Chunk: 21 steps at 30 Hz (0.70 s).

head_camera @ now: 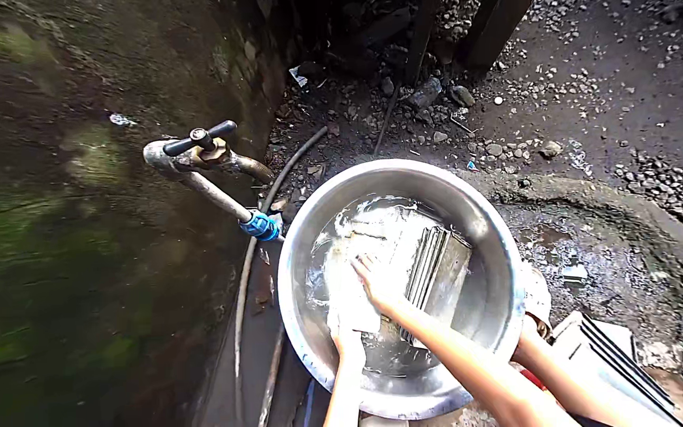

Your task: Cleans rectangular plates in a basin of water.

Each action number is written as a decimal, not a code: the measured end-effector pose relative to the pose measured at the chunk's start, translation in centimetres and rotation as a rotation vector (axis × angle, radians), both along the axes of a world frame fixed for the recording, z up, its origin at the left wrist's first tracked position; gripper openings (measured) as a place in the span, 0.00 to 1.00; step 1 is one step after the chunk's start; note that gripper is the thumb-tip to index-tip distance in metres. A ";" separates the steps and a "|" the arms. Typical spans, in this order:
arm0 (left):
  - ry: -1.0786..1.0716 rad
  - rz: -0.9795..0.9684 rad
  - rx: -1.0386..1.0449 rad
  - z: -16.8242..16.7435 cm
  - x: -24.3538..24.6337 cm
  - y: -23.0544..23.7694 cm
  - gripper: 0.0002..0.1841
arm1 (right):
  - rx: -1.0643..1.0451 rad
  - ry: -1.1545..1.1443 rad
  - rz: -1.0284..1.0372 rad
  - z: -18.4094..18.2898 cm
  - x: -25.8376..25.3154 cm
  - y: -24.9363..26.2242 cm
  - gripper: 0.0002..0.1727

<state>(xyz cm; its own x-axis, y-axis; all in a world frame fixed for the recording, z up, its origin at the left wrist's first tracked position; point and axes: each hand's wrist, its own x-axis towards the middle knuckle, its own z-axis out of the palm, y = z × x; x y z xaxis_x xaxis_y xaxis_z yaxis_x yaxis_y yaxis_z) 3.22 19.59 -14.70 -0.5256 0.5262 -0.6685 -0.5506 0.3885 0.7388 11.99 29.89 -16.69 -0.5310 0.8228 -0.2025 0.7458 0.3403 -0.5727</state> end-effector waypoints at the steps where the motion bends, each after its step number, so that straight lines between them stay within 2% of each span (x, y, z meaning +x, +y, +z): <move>1: -0.026 0.030 0.031 -0.7 -0.4 0.0 0.25 | 0.011 0.060 0.101 0.0 0.1 -1.9 0.29; 3: -0.044 0.064 0.048 -0.9 -0.6 0.0 0.25 | 0.048 0.216 0.330 0.1 1.1 -3.9 0.27; 5: -0.039 0.087 0.019 -0.1 -0.3 0.1 0.24 | -0.008 0.261 0.472 0.1 2.1 -1.9 0.25; 6: -0.045 0.084 0.008 0.4 -0.1 0.0 0.24 | -0.061 0.213 0.439 0.3 2.1 -0.2 0.24; 8: -0.066 0.071 0.013 0.5 -0.1 -0.4 0.24 | -0.167 0.088 0.169 0.8 1.1 2.8 0.24; 10: -0.040 0.074 0.020 1.1 0.1 -0.3 0.23 | -0.120 0.065 -0.128 0.8 -0.8 3.1 0.25; 11: -0.037 0.077 0.033 1.1 0.1 -0.3 0.23 | -0.058 0.141 -0.199 0.4 -1.8 1.8 0.26; 12: -0.034 0.092 0.036 1.0 0.1 -0.2 0.22 | 0.000 0.239 -0.178 -0.1 -2.4 -0.1 0.25; 14: -0.041 0.116 0.023 0.8 0.1 -0.3 0.22 | 0.012 0.376 0.094 -0.4 -2.4 -3.6 0.23; 16: -0.079 0.120 -0.011 0.6 0.2 -0.3 0.22 | 0.016 0.394 0.377 -0.5 -1.3 -3.5 0.22; 17: -0.088 0.116 -0.030 0.7 0.3 -0.3 0.23 | 0.039 0.369 0.393 -0.7 -1.0 -2.3 0.21; 19: -0.084 0.108 -0.044 1.2 0.4 -0.4 0.23 | 0.036 0.223 0.146 -0.9 -1.0 0.9 0.18; 21: -0.052 0.100 -0.029 1.4 0.4 -0.3 0.22 | -0.108 0.010 -0.138 0.6 -2.3 3.8 0.20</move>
